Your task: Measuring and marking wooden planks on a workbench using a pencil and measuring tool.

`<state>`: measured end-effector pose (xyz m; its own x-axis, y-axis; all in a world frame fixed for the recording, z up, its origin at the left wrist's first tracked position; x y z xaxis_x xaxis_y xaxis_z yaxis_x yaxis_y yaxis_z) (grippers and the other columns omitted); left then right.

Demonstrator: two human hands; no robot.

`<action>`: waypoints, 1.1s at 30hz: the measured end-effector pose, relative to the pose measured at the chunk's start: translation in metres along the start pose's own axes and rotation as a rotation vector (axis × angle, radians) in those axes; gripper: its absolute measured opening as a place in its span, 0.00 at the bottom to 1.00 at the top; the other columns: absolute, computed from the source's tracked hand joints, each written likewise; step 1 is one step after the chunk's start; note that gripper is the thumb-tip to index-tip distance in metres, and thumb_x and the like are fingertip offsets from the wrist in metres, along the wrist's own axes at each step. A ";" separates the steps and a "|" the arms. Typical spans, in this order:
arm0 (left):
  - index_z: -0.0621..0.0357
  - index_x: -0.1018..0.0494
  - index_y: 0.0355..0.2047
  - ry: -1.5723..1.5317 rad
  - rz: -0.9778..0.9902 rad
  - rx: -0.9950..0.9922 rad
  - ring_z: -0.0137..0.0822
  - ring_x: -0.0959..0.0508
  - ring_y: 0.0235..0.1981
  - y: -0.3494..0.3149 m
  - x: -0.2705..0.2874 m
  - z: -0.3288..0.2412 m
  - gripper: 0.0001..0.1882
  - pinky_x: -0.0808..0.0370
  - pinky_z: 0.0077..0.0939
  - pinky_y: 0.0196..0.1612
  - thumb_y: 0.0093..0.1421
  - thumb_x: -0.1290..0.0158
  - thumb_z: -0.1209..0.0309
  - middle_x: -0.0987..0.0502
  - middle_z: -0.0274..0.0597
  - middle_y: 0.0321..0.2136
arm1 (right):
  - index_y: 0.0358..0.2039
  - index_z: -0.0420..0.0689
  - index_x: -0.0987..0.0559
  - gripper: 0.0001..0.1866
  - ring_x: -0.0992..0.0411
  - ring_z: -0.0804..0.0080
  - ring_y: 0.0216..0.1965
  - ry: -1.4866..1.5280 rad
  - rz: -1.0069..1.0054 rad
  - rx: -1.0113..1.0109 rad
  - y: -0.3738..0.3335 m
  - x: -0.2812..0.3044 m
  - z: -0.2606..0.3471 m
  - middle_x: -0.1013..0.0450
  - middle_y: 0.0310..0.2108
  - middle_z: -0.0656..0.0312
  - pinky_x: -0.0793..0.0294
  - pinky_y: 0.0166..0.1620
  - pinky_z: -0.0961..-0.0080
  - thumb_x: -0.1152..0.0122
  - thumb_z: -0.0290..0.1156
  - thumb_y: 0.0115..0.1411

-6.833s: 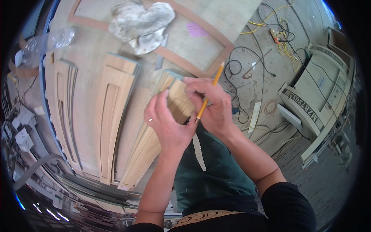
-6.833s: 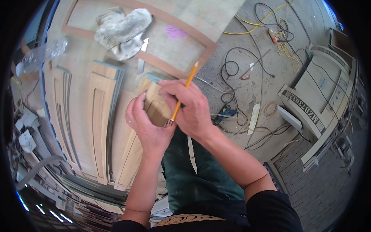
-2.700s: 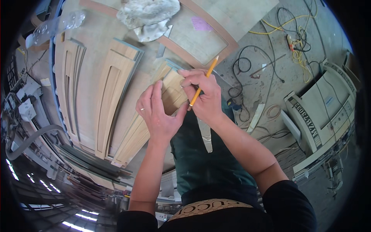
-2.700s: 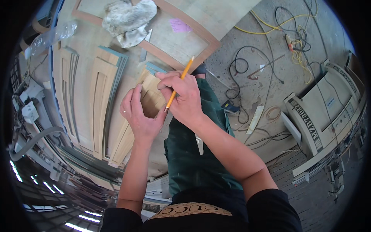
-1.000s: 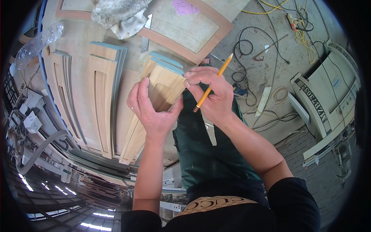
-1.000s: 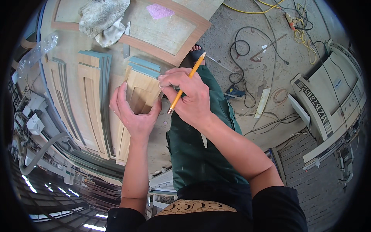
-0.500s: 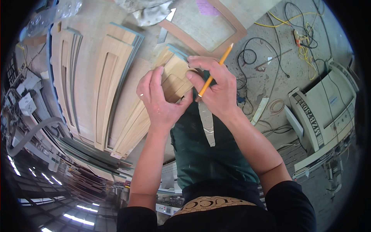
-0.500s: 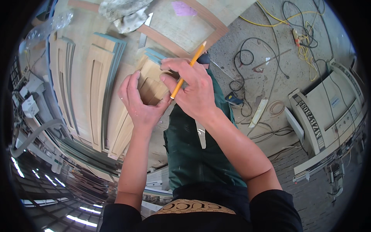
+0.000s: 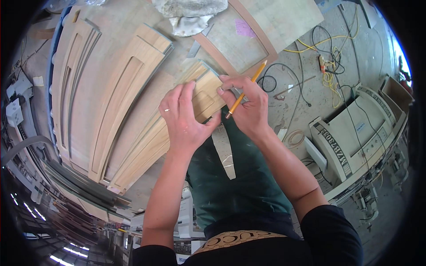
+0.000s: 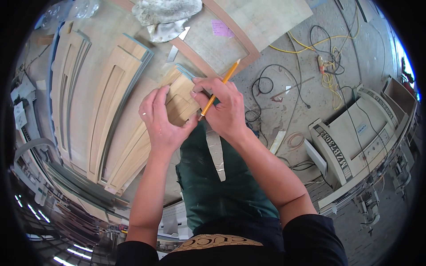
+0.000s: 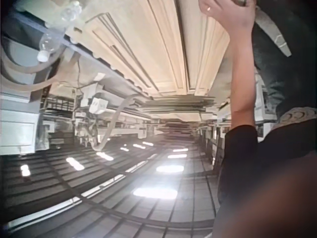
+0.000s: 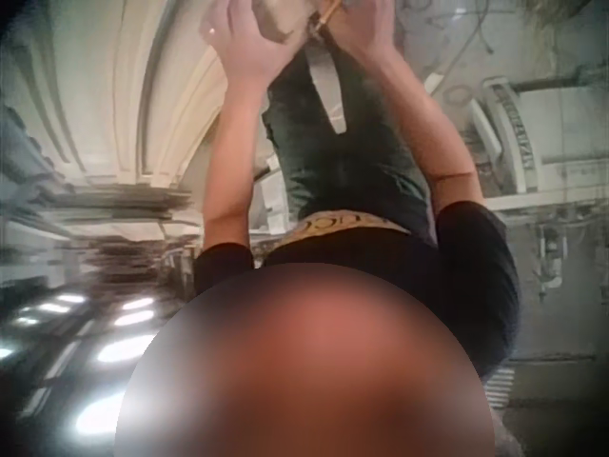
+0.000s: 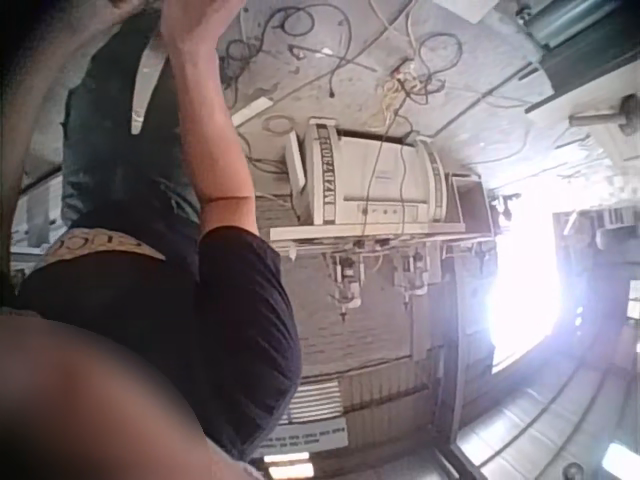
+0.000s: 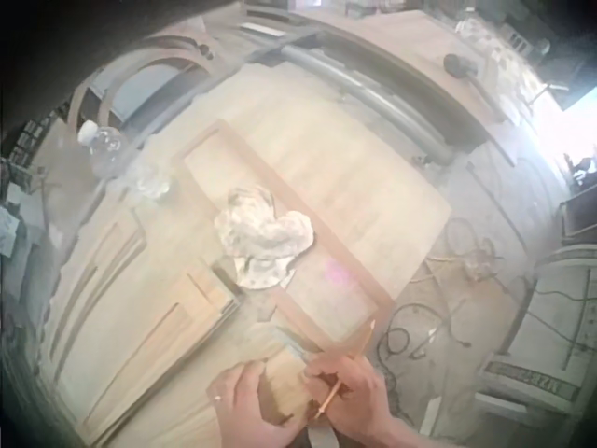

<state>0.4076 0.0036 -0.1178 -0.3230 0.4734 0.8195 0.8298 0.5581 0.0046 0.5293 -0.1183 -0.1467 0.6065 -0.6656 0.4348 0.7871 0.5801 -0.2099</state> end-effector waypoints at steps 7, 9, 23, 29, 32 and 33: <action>0.56 0.31 0.63 -0.005 0.031 0.047 0.53 0.30 0.60 -0.001 0.001 0.007 0.48 0.36 0.51 0.64 0.40 0.25 0.61 0.30 0.49 0.58 | 0.39 0.42 0.17 0.07 0.24 0.75 0.42 0.160 -0.037 -0.038 -0.007 -0.008 -0.010 0.17 0.47 0.56 0.25 0.49 0.76 0.29 0.20 0.60; 0.57 0.32 0.63 -0.013 0.078 0.023 0.53 0.29 0.59 -0.004 0.001 0.011 0.48 0.36 0.53 0.63 0.42 0.25 0.59 0.30 0.49 0.59 | 0.40 0.42 0.16 0.07 0.24 0.75 0.42 0.067 -0.036 0.022 -0.008 -0.011 -0.013 0.17 0.47 0.58 0.25 0.49 0.76 0.30 0.20 0.61; 0.58 0.32 0.66 -0.125 -0.082 0.041 0.52 0.35 0.68 -0.091 0.096 0.058 0.49 0.43 0.58 0.73 0.46 0.27 0.52 0.32 0.49 0.65 | 0.48 0.38 0.22 0.09 0.24 0.69 0.54 0.034 -0.045 0.071 -0.005 -0.006 -0.049 0.21 0.53 0.51 0.25 0.60 0.72 0.34 0.25 0.71; 0.60 0.31 0.66 0.083 -0.017 0.297 0.58 0.29 0.63 -0.257 0.202 0.205 0.42 0.34 0.56 0.69 0.55 0.31 0.53 0.27 0.54 0.61 | 0.48 0.39 0.22 0.12 0.24 0.71 0.52 0.037 -0.061 0.112 0.001 0.003 -0.044 0.21 0.50 0.55 0.27 0.59 0.74 0.33 0.33 0.71; 0.59 0.32 0.67 0.261 -0.086 0.337 0.58 0.30 0.65 -0.342 0.284 0.272 0.45 0.35 0.55 0.70 0.55 0.30 0.51 0.28 0.54 0.63 | 0.50 0.37 0.22 0.17 0.26 0.71 0.51 -0.152 -0.099 0.063 0.001 0.007 -0.035 0.22 0.50 0.55 0.28 0.58 0.73 0.33 0.39 0.72; 0.59 0.33 0.69 0.319 -0.113 0.315 0.57 0.30 0.66 -0.365 0.307 0.288 0.46 0.35 0.54 0.71 0.54 0.30 0.50 0.28 0.53 0.63 | 0.50 0.37 0.22 0.17 0.26 0.71 0.51 -0.163 -0.096 0.074 0.000 0.006 -0.032 0.22 0.50 0.55 0.28 0.58 0.73 0.33 0.39 0.72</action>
<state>-0.1251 0.1417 -0.0329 -0.2067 0.1920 0.9594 0.6025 0.7976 -0.0298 0.5366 -0.1378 -0.1723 0.4978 -0.6382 0.5873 0.8264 0.5544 -0.0981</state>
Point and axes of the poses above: each hand's wrist, its own y-axis towards the middle knuckle, its own x-axis out of the back of the hand, z = x × y, the point moved 10 cm from there along y, towards the middle knuckle
